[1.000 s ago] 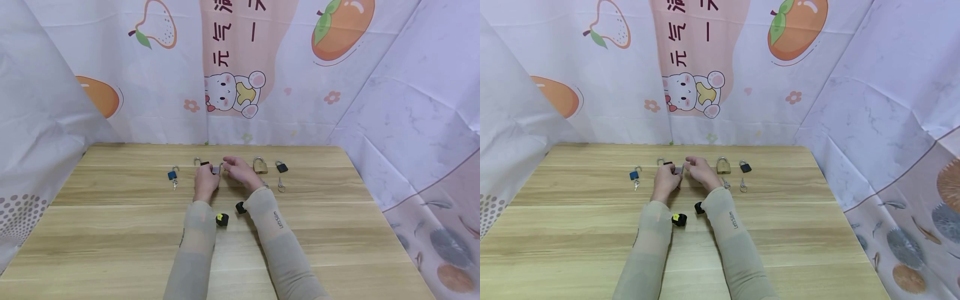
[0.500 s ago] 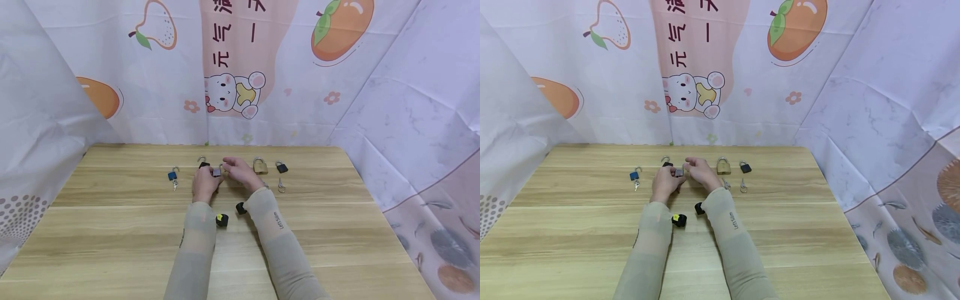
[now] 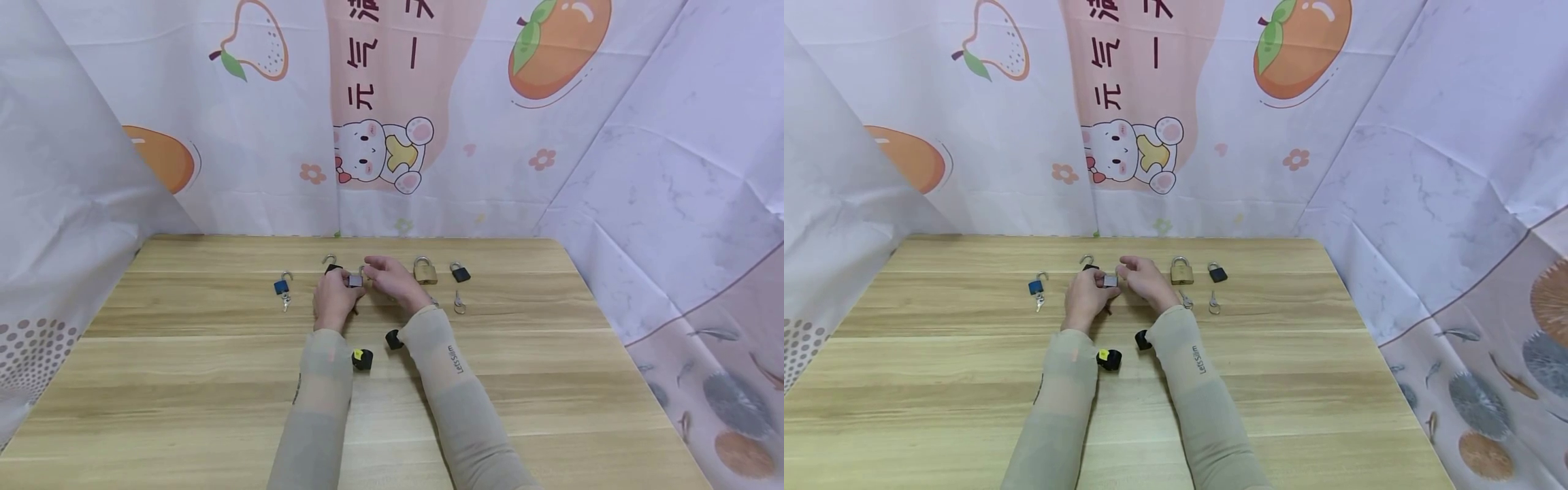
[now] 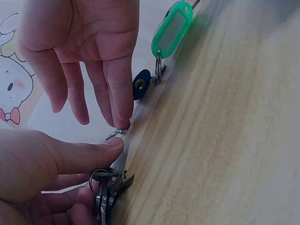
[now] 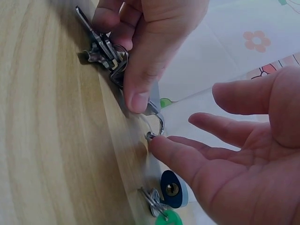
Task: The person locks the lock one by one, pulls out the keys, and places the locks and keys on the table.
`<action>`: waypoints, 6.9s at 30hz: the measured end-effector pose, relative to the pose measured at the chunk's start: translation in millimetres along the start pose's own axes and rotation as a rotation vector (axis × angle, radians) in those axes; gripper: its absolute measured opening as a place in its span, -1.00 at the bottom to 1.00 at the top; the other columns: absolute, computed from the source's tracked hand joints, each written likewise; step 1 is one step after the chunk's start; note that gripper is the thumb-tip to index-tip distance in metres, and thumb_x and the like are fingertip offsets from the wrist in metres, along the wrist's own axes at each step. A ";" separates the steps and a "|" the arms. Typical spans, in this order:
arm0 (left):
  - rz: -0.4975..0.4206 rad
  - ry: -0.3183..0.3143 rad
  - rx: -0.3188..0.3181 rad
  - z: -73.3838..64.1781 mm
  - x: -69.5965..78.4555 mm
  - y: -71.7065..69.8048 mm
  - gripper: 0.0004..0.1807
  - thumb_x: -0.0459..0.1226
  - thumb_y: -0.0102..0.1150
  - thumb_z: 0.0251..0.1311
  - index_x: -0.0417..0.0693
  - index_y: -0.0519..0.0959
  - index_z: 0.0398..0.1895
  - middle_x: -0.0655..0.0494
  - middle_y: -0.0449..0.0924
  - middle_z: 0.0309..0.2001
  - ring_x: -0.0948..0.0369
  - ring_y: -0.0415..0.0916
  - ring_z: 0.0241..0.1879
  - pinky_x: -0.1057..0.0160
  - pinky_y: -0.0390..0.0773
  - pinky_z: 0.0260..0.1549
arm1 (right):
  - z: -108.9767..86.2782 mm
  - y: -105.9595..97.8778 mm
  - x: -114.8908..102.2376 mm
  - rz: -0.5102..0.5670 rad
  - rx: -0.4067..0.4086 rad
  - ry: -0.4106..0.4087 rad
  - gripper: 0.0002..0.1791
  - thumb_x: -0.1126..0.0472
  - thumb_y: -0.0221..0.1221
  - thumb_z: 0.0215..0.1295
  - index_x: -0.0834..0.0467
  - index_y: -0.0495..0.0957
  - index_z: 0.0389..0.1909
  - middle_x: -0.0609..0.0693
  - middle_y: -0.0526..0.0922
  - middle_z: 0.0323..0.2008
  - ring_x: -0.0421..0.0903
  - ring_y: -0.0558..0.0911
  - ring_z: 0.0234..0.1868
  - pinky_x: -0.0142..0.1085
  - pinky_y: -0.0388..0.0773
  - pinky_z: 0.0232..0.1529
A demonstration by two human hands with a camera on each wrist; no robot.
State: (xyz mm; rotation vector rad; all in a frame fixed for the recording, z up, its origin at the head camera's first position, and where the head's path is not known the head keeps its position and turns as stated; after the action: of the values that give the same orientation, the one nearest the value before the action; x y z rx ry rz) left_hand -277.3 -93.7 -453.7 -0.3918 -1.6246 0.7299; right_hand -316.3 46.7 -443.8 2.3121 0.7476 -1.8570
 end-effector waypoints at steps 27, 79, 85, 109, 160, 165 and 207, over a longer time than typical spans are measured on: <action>-0.269 0.033 0.074 0.5 8.4 -1.9 -0.79 -0.36 0.43 0.06 -0.18 0.77 -0.20 0.02 0.77 -0.35 0.14 0.69 -0.32 0.15 0.61 -0.24 | -4.0 -13.7 -12.9 0.229 0.205 -0.169 -0.67 0.27 0.18 0.49 0.26 0.60 0.20 0.13 0.72 -0.09 0.18 0.63 0.07 0.00 0.59 0.15; -0.529 0.208 -0.069 4.6 10.8 -15.1 -0.72 -0.40 0.38 0.03 -0.29 0.75 -0.14 -0.02 0.73 -0.39 0.20 0.50 -0.44 0.39 0.46 -0.54 | -8.9 -30.9 -20.1 0.360 -0.024 -0.295 -0.57 0.17 0.19 0.49 0.26 0.52 0.28 0.16 0.56 0.07 -0.07 0.59 0.00 0.04 0.55 0.20; -0.561 0.217 -0.131 3.7 11.1 -17.8 -0.70 -0.37 0.37 0.06 -0.26 0.76 -0.10 0.00 0.72 -0.37 0.22 0.49 -0.44 0.39 0.45 -0.54 | -10.6 -29.4 -22.9 0.339 -0.071 -0.322 -0.67 0.17 0.16 0.51 0.22 0.52 0.19 0.11 0.54 0.05 -0.01 0.56 0.01 0.04 0.56 0.17; -0.595 0.226 -0.127 4.4 13.2 -10.8 -0.67 -0.42 0.38 0.06 -0.31 0.73 -0.05 -0.09 0.75 -0.32 0.25 0.56 -0.49 0.30 0.62 -0.50 | -9.6 -26.1 -23.9 0.344 -0.009 -0.364 -0.85 0.23 0.18 0.50 0.20 0.53 -0.03 0.02 0.59 -0.18 -0.15 0.58 -0.24 -0.22 0.60 -0.11; -0.888 0.302 -0.453 2.7 11.8 -10.4 -0.63 -0.23 0.19 0.45 -0.45 0.59 0.03 -0.49 0.59 -0.02 -0.18 0.60 0.00 0.18 0.58 0.08 | -14.9 -23.4 -29.1 0.311 0.102 -0.516 -0.65 0.23 0.09 0.55 0.35 0.54 0.20 0.23 0.68 0.00 -0.03 0.66 -0.07 -0.24 0.59 0.12; -1.099 0.387 -0.582 0.7 11.3 -12.7 -0.83 -0.39 0.10 0.46 -0.30 0.66 -0.11 -0.15 0.73 -0.22 0.12 0.69 -0.15 0.20 0.61 0.06 | -17.3 -18.0 -33.0 0.465 -0.005 -0.589 -0.73 0.36 0.02 0.56 0.43 0.55 0.10 0.10 0.70 -0.14 -0.10 0.60 -0.19 -0.37 0.59 -0.08; -0.669 0.379 -0.194 0.4 27.0 -7.1 -0.75 -0.23 0.35 0.32 -0.28 0.73 -0.13 -0.20 0.74 -0.29 0.05 0.68 -0.31 0.31 0.63 -0.30 | -13.8 -35.8 -31.5 0.181 0.148 -0.482 -0.78 0.17 0.25 0.45 0.28 0.63 -0.11 0.03 0.66 -0.31 -0.08 0.57 -0.32 -0.25 0.58 -0.23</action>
State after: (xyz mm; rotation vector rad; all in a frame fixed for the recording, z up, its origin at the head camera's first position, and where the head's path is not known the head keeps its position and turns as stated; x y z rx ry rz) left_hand -281.9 -82.1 -428.7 -0.0944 -1.3427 -0.0119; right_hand -323.5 73.0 -402.4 1.8028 0.3364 -2.3068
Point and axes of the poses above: each hand's wrist, its own z-axis towards the middle knuckle, its own y-axis out of the palm, x = y × z, the point moved 3 cm from there along z, towards the middle knuckle
